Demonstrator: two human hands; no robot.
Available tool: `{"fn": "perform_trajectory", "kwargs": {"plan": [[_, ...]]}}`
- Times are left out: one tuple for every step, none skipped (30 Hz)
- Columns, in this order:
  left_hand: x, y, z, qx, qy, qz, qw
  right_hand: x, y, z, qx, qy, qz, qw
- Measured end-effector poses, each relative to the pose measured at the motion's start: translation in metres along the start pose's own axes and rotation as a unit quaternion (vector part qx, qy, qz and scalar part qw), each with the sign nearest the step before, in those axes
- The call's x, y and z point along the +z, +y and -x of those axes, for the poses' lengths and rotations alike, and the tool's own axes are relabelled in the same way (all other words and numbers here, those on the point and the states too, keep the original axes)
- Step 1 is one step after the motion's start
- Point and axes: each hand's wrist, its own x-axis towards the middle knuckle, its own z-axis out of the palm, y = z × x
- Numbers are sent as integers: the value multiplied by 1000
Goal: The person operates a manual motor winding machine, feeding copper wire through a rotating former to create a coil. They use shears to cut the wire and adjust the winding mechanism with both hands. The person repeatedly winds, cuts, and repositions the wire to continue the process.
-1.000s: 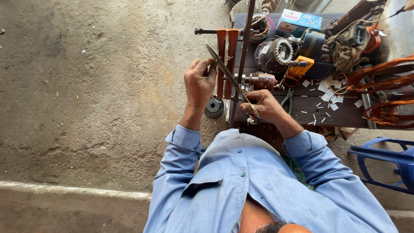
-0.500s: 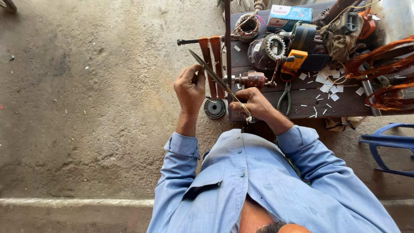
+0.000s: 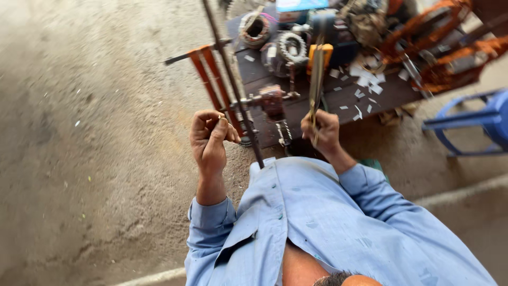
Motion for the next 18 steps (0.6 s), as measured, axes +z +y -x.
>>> {"fn": "perform_trajectory", "kwargs": {"plan": [[13,2,-1,-10,-37,7,999,-14,13,1,8,64,11,998],[26,4,-3,-19,-73,13,997,-27,27,2,14,127,20,992],[38,7,-6,-26,-107,19,994,-40,41,5,50,173,41,983],[50,8,-12,-26,-144,25,989,-53,54,7,86,216,60,971],[63,8,-18,-26,-177,31,983,-65,65,13,122,255,78,956],[76,8,-25,-23,-209,36,977,-75,76,17,157,278,105,942],[89,7,-29,-30,-246,63,967,-85,85,20,191,299,132,926],[102,3,-32,-39,-279,90,955,-93,95,24,226,316,158,908],[115,-1,-36,-49,-309,117,943,-100,102,28,250,322,164,898],[127,-8,-42,-35,-332,101,937,-106,108,32,273,326,169,889],[137,-15,-50,-20,-353,84,932,-109,112,35,296,327,176,880],[145,-22,-59,12,-349,-20,937,-111,114,37,301,327,182,877],[152,-30,-71,44,-344,-124,930,-113,116,37,305,330,187,874],[159,-39,-79,75,-336,-224,912,-113,114,39,310,334,193,869],[165,-49,-86,49,-333,-261,905,-114,113,38,316,332,203,866],[170,-58,-92,24,-330,-298,895,-115,111,36,320,329,211,863],[171,-64,-92,-4,-328,-333,884,-115,108,36,328,328,220,858],[168,-69,-88,33,-342,-384,857,-114,105,35,344,320,241,849]]}}
